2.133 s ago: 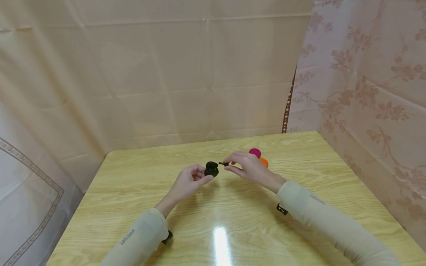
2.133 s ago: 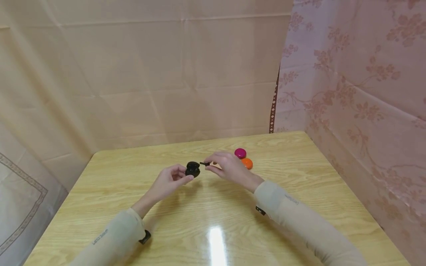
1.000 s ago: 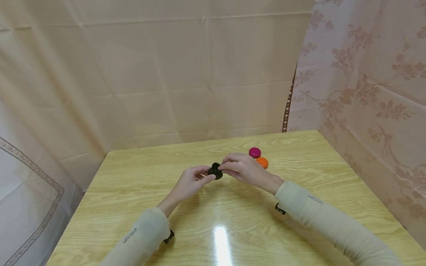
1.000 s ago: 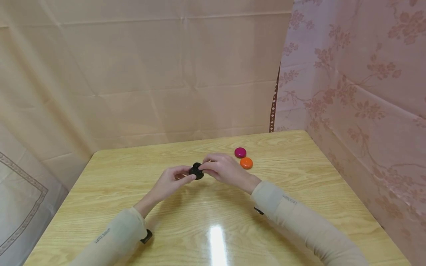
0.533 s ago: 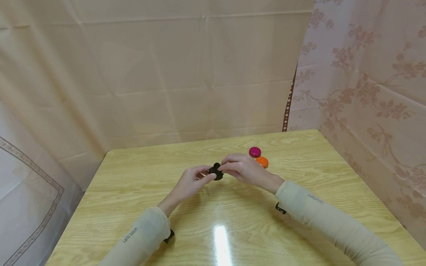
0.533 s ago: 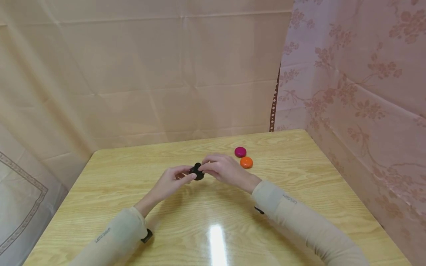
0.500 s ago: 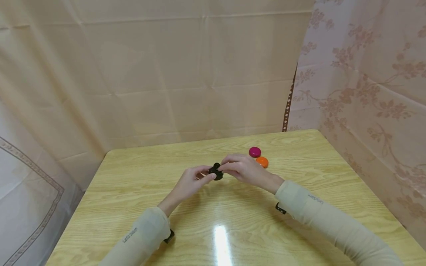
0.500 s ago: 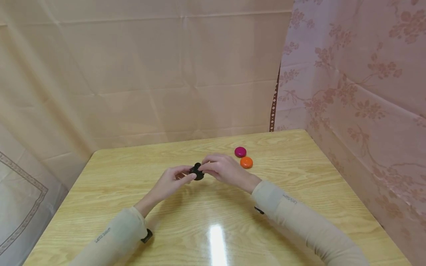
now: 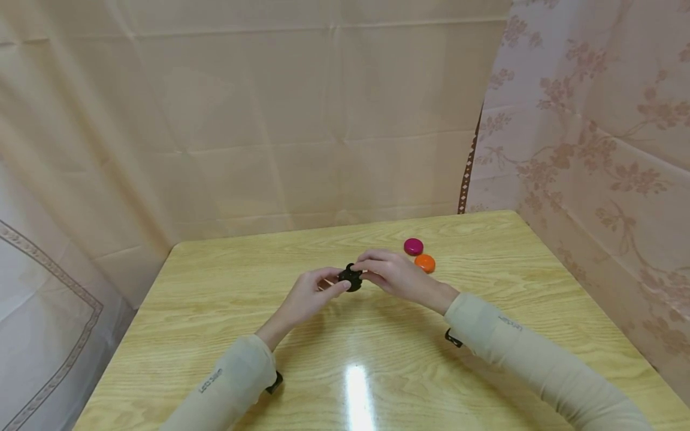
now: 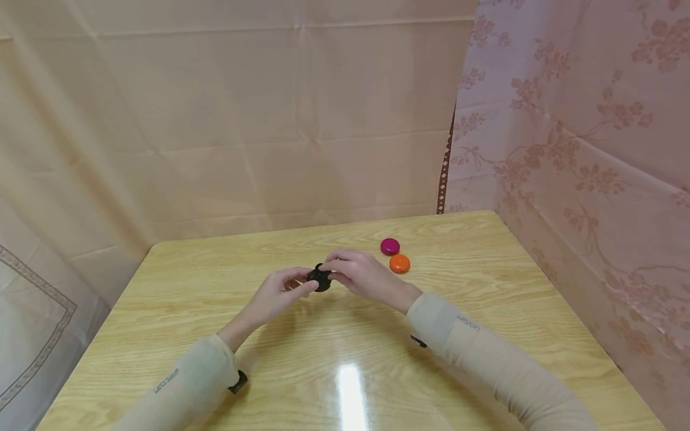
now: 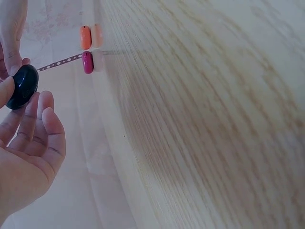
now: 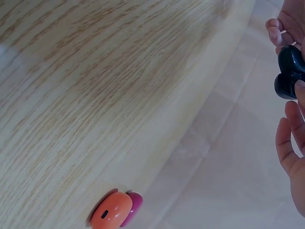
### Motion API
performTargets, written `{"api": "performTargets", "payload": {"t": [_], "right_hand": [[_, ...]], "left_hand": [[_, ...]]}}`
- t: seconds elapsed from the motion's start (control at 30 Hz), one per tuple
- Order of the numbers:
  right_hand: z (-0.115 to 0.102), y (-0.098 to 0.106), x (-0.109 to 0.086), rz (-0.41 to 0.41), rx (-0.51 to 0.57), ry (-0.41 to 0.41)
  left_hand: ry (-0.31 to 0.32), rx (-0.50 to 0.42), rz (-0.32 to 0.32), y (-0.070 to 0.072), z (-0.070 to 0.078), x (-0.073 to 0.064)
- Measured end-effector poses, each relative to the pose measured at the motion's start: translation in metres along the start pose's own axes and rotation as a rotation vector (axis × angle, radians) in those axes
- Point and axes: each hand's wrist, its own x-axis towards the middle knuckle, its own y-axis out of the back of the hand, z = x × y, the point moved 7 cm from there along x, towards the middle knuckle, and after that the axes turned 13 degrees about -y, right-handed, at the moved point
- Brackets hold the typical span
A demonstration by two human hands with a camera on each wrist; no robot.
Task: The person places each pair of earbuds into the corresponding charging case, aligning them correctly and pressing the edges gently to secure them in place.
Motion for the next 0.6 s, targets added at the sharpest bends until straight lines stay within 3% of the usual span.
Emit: {"api": "performTargets", "payload": {"t": [0.6], "right_hand": [[0.0012, 0.0003, 0.0026, 0.008, 0.021, 0.007]], "left_hand": [[-0.011, -0.007, -0.001, 0.0001, -0.0014, -0.0004]]}}
